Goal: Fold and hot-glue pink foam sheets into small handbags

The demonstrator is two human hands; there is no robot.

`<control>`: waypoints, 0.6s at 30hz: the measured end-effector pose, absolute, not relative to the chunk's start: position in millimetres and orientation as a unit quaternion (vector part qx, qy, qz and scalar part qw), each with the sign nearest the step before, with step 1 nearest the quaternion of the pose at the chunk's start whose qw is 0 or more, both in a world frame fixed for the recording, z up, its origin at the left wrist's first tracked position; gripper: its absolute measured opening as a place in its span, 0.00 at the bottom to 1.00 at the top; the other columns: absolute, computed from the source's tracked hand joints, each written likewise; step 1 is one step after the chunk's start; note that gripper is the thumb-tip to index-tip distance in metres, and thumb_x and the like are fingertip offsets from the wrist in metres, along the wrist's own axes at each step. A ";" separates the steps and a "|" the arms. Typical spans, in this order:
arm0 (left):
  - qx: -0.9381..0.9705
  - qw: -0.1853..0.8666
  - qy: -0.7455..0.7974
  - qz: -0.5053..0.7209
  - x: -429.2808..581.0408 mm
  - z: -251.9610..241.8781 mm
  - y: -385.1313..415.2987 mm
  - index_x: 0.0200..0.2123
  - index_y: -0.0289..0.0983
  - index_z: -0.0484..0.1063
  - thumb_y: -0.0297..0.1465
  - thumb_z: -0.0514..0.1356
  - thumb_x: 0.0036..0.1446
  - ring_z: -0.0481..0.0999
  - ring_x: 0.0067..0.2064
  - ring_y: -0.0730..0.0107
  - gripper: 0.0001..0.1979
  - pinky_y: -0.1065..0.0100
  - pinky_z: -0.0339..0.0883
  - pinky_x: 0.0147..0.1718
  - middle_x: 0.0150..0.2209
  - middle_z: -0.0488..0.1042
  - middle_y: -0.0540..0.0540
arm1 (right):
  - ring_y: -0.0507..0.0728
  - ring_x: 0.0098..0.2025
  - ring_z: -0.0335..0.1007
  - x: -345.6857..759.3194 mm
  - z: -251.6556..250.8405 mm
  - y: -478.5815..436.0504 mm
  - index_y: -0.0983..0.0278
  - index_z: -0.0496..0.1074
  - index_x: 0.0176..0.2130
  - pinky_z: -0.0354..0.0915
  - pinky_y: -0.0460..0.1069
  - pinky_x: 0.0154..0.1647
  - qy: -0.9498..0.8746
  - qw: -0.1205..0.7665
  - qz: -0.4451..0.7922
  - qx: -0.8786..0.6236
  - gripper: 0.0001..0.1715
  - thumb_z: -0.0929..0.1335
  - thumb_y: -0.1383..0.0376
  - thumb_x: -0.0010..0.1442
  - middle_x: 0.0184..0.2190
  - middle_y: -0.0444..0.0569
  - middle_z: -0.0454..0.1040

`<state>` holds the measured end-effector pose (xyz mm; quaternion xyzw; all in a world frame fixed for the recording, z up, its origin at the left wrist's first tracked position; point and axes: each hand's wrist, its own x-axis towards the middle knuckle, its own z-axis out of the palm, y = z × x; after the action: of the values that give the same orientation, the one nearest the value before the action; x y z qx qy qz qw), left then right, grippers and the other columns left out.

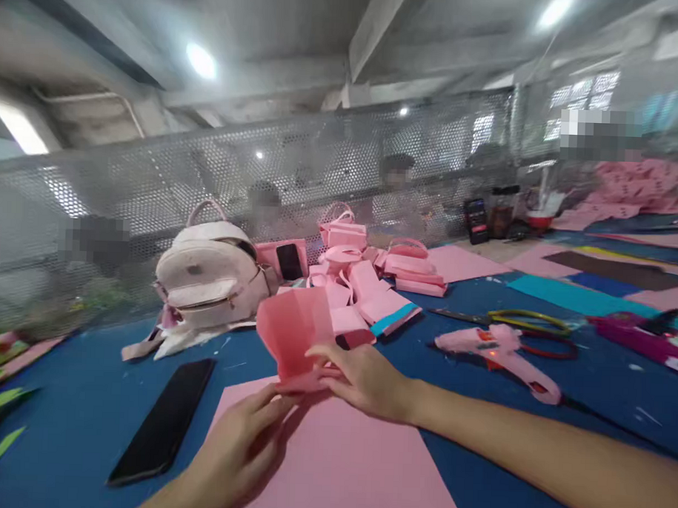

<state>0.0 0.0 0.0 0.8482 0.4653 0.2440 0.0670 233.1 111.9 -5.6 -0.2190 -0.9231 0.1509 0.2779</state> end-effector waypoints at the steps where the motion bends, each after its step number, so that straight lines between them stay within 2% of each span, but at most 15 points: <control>1: 0.856 0.041 0.458 0.238 -1.5 -2.9 1.2 0.55 0.44 0.68 0.21 0.53 0.58 0.78 0.46 0.62 0.24 0.63 0.75 0.43 0.52 0.75 0.44 | 0.56 0.43 0.79 234.5 -3.3 111.9 0.61 0.60 0.59 0.67 0.47 0.39 -0.933 0.274 0.122 -0.201 0.22 0.64 0.61 0.68 0.46 0.49 0.80; 5: 0.875 -0.021 0.432 0.216 -6.8 -9.4 4.9 0.59 0.42 0.65 0.21 0.52 0.60 0.79 0.46 0.59 0.25 0.60 0.75 0.42 0.51 0.77 0.41 | 0.58 0.40 0.78 240.2 4.8 119.3 0.65 0.60 0.61 0.65 0.50 0.38 -0.957 0.271 -0.022 -0.100 0.25 0.62 0.57 0.69 0.46 0.53 0.80; 7: 0.879 -0.025 0.428 0.208 -9.2 -9.0 6.3 0.61 0.41 0.63 0.20 0.52 0.59 0.79 0.45 0.58 0.27 0.59 0.75 0.41 0.50 0.78 0.41 | 0.59 0.45 0.76 242.9 6.8 128.4 0.68 0.62 0.60 0.65 0.52 0.41 -0.955 0.278 -0.096 -0.042 0.26 0.61 0.55 0.70 0.49 0.57 0.78; 10: 0.879 -0.011 0.427 0.211 -13.2 -7.1 8.3 0.61 0.40 0.63 0.19 0.50 0.58 0.79 0.45 0.58 0.28 0.59 0.74 0.40 0.50 0.78 0.41 | 0.61 0.51 0.71 246.0 6.1 141.6 0.69 0.70 0.53 0.63 0.54 0.48 -0.948 0.280 -0.149 -0.029 0.25 0.62 0.53 0.70 0.46 0.58 0.78; 12: 0.866 0.015 0.437 0.244 -16.3 -6.6 9.6 0.58 0.41 0.67 0.19 0.50 0.58 0.79 0.47 0.60 0.26 0.61 0.74 0.43 0.51 0.78 0.43 | 0.61 0.51 0.69 246.9 4.3 145.4 0.67 0.74 0.46 0.61 0.55 0.50 -0.951 0.268 -0.149 -0.047 0.22 0.62 0.53 0.69 0.42 0.56 0.78; 14: 0.846 0.046 0.448 0.285 -19.1 -6.9 10.4 0.55 0.42 0.69 0.19 0.50 0.58 0.78 0.48 0.63 0.25 0.64 0.73 0.46 0.50 0.79 0.46 | 0.61 0.47 0.69 246.1 2.7 143.6 0.66 0.75 0.40 0.61 0.55 0.50 -0.953 0.263 -0.119 -0.088 0.21 0.63 0.52 0.69 0.39 0.55 0.78; 16: 0.837 0.059 0.448 0.308 -21.0 -7.5 10.4 0.55 0.43 0.70 0.19 0.50 0.56 0.78 0.49 0.65 0.26 0.66 0.73 0.47 0.50 0.79 0.47 | 0.61 0.42 0.70 243.3 1.5 136.9 0.67 0.74 0.41 0.62 0.55 0.48 -0.948 0.277 -0.064 -0.146 0.23 0.63 0.50 0.68 0.39 0.55 0.76; 18: 0.847 0.042 0.435 0.302 -20.9 -7.9 9.6 0.56 0.43 0.68 0.18 0.50 0.54 0.78 0.47 0.64 0.28 0.65 0.73 0.44 0.51 0.78 0.47 | 0.60 0.41 0.70 239.1 0.2 128.0 0.67 0.72 0.46 0.63 0.55 0.46 -0.934 0.300 0.003 -0.196 0.24 0.62 0.50 0.68 0.40 0.55 0.76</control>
<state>-20.9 9.6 -7.9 0.8473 0.4350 0.3020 0.0418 239.1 128.0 0.2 -0.1961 -0.9337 0.0029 0.2996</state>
